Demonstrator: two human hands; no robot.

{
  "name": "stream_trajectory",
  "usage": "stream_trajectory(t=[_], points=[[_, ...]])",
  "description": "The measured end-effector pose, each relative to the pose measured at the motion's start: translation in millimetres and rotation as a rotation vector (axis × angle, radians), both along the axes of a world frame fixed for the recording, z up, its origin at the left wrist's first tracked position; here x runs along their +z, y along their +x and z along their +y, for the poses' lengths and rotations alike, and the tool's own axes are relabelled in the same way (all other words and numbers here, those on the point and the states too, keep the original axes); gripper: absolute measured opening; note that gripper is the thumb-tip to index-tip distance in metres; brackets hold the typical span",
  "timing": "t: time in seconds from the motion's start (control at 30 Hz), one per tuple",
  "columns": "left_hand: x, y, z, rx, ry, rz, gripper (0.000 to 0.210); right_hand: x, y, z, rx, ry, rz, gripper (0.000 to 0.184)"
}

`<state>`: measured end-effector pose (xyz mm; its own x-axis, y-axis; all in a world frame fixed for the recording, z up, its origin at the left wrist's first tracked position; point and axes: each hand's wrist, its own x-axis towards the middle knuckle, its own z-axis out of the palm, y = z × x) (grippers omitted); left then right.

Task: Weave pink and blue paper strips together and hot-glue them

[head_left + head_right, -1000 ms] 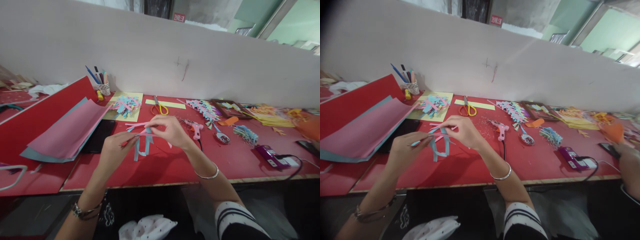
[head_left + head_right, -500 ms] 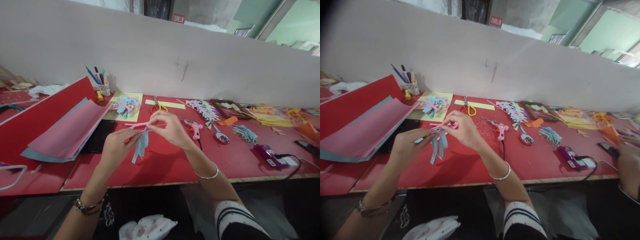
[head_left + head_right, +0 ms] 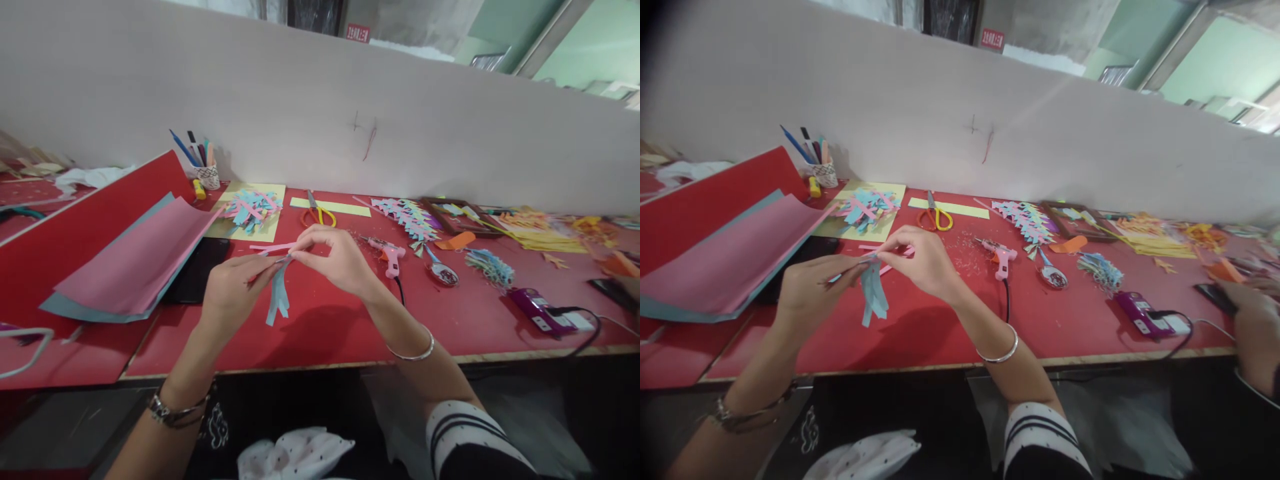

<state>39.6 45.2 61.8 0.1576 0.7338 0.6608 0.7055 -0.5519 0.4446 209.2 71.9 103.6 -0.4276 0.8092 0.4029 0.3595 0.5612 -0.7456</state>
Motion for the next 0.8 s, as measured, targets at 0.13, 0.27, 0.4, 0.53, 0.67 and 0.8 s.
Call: stream_trajectory(t=[0.13,0.27,0.4,0.53,0.67,0.8], points=[[0.7,-0.7,0.2,0.004,0.028,0.013,0.030,1.5,0.1,-2.4,0.011,0.016,-0.016,0.008],[0.1,-0.1,-0.7,0.017,0.049,0.014,0.031,1.2,0.1,-4.1,0.012,0.062,-0.050,0.009],[0.2,0.5,-2.2,-0.009,0.029,-0.010,0.029,0.3,-0.3,-6.0,0.018,0.104,-0.059,0.010],[3.4,1.3,-3.2,-0.034,-0.019,-0.036,0.030,-0.7,0.1,-6.7,0.023,0.122,-0.087,0.010],[6.7,2.6,-3.8,-0.038,-0.069,-0.039,0.033,-0.4,1.1,-6.8,0.005,0.155,-0.142,0.011],[8.0,3.2,-4.3,-0.065,-0.088,-0.071,0.031,1.3,2.1,-7.6,0.019,0.174,-0.199,0.014]])
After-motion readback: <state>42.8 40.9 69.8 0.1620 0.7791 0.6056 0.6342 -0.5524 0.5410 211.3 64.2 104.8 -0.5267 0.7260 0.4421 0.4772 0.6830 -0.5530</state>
